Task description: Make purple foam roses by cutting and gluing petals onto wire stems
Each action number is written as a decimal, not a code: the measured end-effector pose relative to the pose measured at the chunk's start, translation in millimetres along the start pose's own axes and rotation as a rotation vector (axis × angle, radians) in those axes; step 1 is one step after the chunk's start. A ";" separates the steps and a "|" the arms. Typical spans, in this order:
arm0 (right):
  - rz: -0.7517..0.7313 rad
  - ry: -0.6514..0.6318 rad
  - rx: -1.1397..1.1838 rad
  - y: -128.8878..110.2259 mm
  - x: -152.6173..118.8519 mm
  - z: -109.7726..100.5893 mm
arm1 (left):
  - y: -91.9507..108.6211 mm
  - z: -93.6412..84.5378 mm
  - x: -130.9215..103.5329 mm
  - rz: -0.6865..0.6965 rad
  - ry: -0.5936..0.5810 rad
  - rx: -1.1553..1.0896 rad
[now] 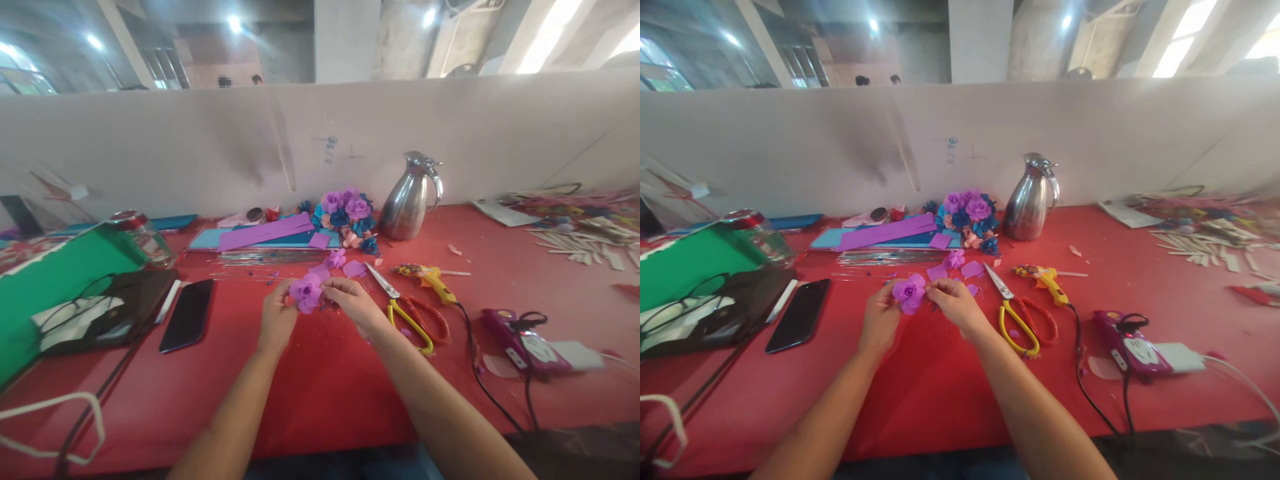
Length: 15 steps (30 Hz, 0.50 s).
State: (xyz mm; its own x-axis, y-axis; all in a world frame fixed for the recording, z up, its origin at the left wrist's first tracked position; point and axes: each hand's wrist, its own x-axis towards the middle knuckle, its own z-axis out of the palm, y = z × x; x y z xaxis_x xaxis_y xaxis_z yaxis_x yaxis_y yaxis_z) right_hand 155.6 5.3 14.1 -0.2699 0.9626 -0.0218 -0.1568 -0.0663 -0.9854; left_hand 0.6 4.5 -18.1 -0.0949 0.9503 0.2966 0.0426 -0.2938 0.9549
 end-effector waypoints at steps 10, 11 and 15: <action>0.019 0.008 0.035 2.0 -0.4 3.3 | -6.1 -0.7 0.4 -0.045 0.019 -0.018; 0.023 0.011 0.032 2.2 -0.5 3.4 | -6.1 -0.8 0.5 -0.046 0.024 -0.012; 0.014 0.015 0.040 2.9 -0.8 4.6 | -4.8 -0.7 0.5 -0.045 0.029 0.005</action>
State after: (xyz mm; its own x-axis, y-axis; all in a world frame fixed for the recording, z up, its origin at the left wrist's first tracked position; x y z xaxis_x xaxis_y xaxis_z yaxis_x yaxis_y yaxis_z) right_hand 151.1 3.1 12.0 -0.2578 0.9654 -0.0389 -0.1906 -0.0903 -0.9775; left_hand -0.4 6.2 -22.5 -0.1259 0.9589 0.2541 0.0424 -0.2507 0.9671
